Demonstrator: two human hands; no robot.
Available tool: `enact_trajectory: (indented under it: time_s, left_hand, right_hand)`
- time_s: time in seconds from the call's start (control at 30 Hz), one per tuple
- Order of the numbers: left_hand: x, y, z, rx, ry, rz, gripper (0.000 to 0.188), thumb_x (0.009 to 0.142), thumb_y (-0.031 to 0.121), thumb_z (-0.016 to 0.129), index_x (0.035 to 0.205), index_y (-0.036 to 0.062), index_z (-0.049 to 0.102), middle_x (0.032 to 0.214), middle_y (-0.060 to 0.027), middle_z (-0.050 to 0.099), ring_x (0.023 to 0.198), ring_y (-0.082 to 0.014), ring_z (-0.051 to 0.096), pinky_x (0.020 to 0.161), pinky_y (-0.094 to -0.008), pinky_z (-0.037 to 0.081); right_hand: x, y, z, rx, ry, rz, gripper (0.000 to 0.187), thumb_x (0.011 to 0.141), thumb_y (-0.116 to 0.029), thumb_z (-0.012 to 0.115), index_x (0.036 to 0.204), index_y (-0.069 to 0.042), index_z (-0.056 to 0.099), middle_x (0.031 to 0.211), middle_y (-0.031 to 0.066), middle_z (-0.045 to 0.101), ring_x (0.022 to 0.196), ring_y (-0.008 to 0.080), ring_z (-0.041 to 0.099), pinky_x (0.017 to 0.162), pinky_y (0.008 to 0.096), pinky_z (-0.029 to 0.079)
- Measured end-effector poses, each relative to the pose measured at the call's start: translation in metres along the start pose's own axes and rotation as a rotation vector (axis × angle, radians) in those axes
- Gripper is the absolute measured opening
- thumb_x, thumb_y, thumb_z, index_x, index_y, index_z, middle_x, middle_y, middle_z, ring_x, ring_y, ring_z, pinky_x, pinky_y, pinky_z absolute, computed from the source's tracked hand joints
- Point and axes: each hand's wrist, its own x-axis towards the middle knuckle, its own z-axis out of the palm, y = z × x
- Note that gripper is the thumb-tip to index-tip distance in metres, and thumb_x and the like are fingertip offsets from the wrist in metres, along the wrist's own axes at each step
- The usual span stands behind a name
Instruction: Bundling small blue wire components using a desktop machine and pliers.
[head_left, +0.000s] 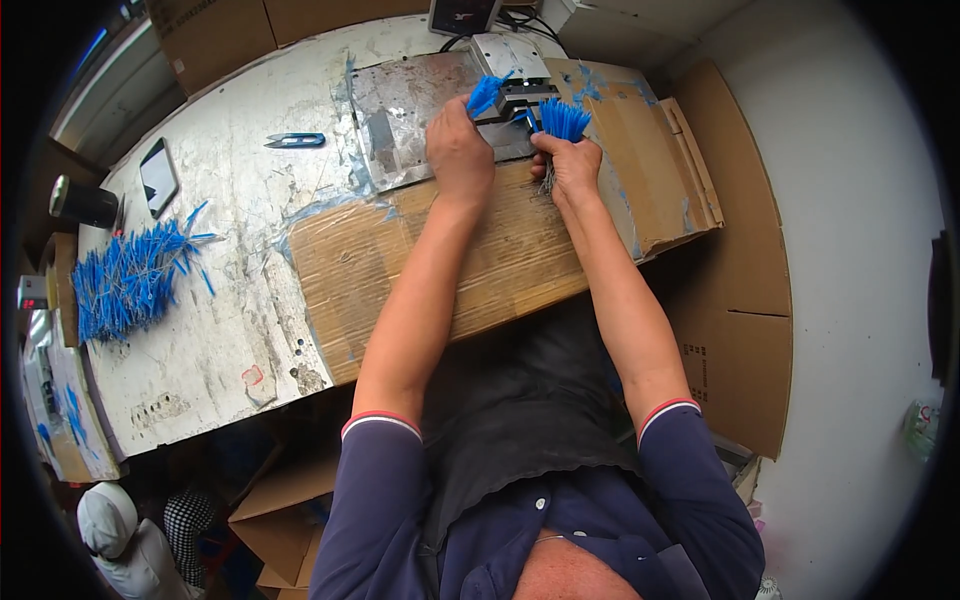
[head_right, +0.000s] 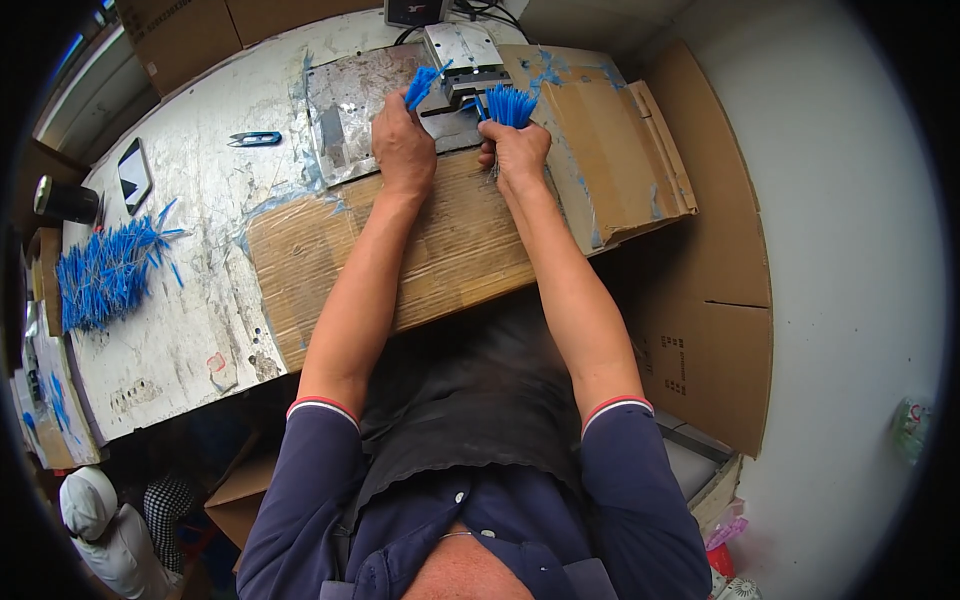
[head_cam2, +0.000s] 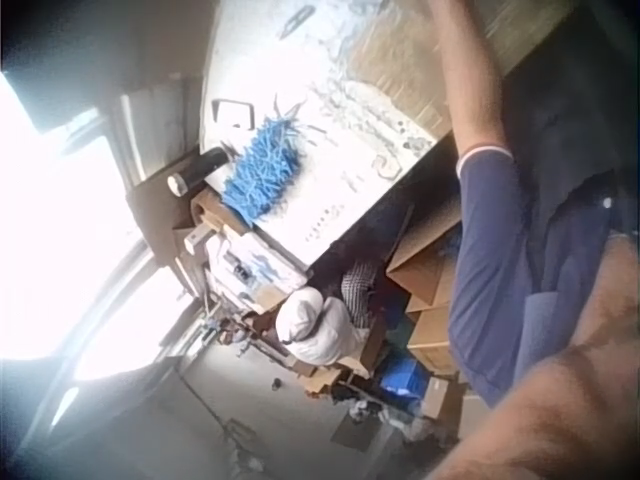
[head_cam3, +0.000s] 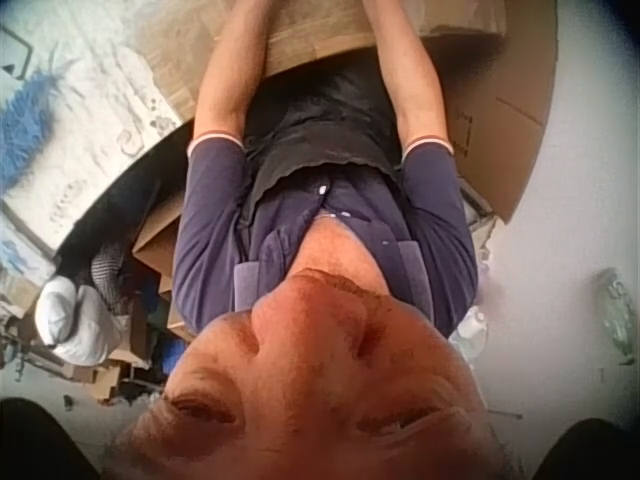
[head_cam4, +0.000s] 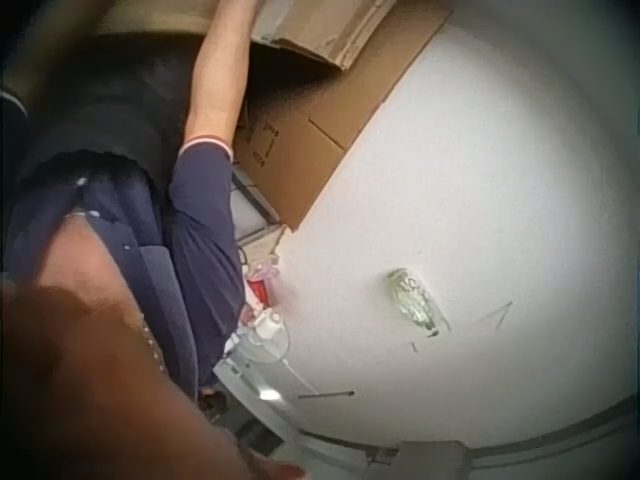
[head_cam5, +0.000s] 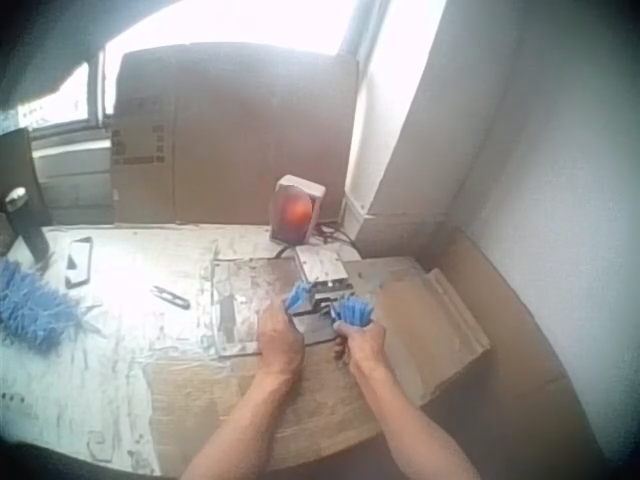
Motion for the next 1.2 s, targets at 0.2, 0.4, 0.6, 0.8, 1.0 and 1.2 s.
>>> enact_trajectory:
  time_s: [0.2, 0.4, 0.6, 0.8, 1.0, 1.2]
  left_hand:
    - [-0.002, -0.004, 0.001, 0.08, -0.148, 0.099, 0.023, 0.086, -0.001, 0.055, 0.107, 0.0049, 0.061, 0.09, -0.0152, 0.068, 0.086, -0.0359, 0.064, 0.076, -0.0473, 0.046]
    - [-0.002, 0.0, 0.001, 0.192, -0.285, 0.143, 0.021, 0.085, 0.003, 0.054, 0.104, 0.0063, 0.062, 0.092, -0.0134, 0.067, 0.09, -0.0316, 0.064, 0.078, -0.043, 0.044]
    - [-0.002, 0.002, 0.001, 0.239, -0.34, 0.172, 0.016, 0.083, 0.002, 0.055, 0.098, 0.0053, 0.061, 0.09, -0.0141, 0.066, 0.088, -0.0328, 0.063, 0.078, -0.0445, 0.045]
    - [-0.002, 0.0, 0.003, 0.315, -0.371, 0.206, 0.012, 0.082, 0.003, 0.056, 0.093, 0.0042, 0.06, 0.088, -0.0151, 0.065, 0.087, -0.0328, 0.064, 0.075, -0.0446, 0.046]
    - [-0.002, 0.001, -0.001, 0.3, -0.257, 0.038, 0.01, 0.083, 0.004, 0.057, 0.093, 0.0066, 0.058, 0.089, -0.0119, 0.064, 0.085, -0.032, 0.063, 0.075, -0.0436, 0.045]
    - [0.0, -0.003, 0.0, 0.182, -0.145, -0.065, 0.017, 0.087, 0.004, 0.056, 0.103, 0.0049, 0.06, 0.098, -0.0132, 0.066, 0.094, -0.034, 0.064, 0.082, -0.0451, 0.046]
  right_hand:
    - [-0.001, -0.001, -0.009, 0.097, -0.06, 0.017, 0.011, 0.073, 0.005, 0.073, 0.076, 0.0, 0.064, 0.069, 0.0092, 0.065, 0.051, 0.0178, 0.062, 0.041, 0.0292, 0.051]
    - [0.005, 0.003, -0.019, 0.086, -0.104, 0.036, 0.011, 0.074, 0.006, 0.073, 0.076, 0.0, 0.064, 0.068, 0.0086, 0.064, 0.052, 0.0177, 0.062, 0.042, 0.029, 0.052]
    - [0.002, 0.003, -0.019, 0.064, -0.121, 0.053, 0.016, 0.075, 0.006, 0.075, 0.081, 0.0, 0.061, 0.07, 0.008, 0.064, 0.054, 0.0165, 0.063, 0.045, 0.0287, 0.052]
    - [0.001, 0.001, -0.015, 0.073, -0.096, 0.028, 0.011, 0.074, 0.006, 0.073, 0.074, 0.0, 0.064, 0.067, 0.008, 0.064, 0.051, 0.0171, 0.062, 0.041, 0.0287, 0.05]
    - [0.007, -0.001, -0.006, 0.03, -0.042, 0.054, 0.01, 0.073, 0.006, 0.073, 0.073, 0.003, 0.064, 0.066, 0.01, 0.064, 0.05, 0.0182, 0.062, 0.04, 0.0294, 0.05]
    - [0.014, 0.002, 0.005, -0.051, 0.018, 0.011, 0.012, 0.074, 0.007, 0.075, 0.075, 0.003, 0.063, 0.068, 0.0104, 0.064, 0.051, 0.018, 0.062, 0.04, 0.0296, 0.051]
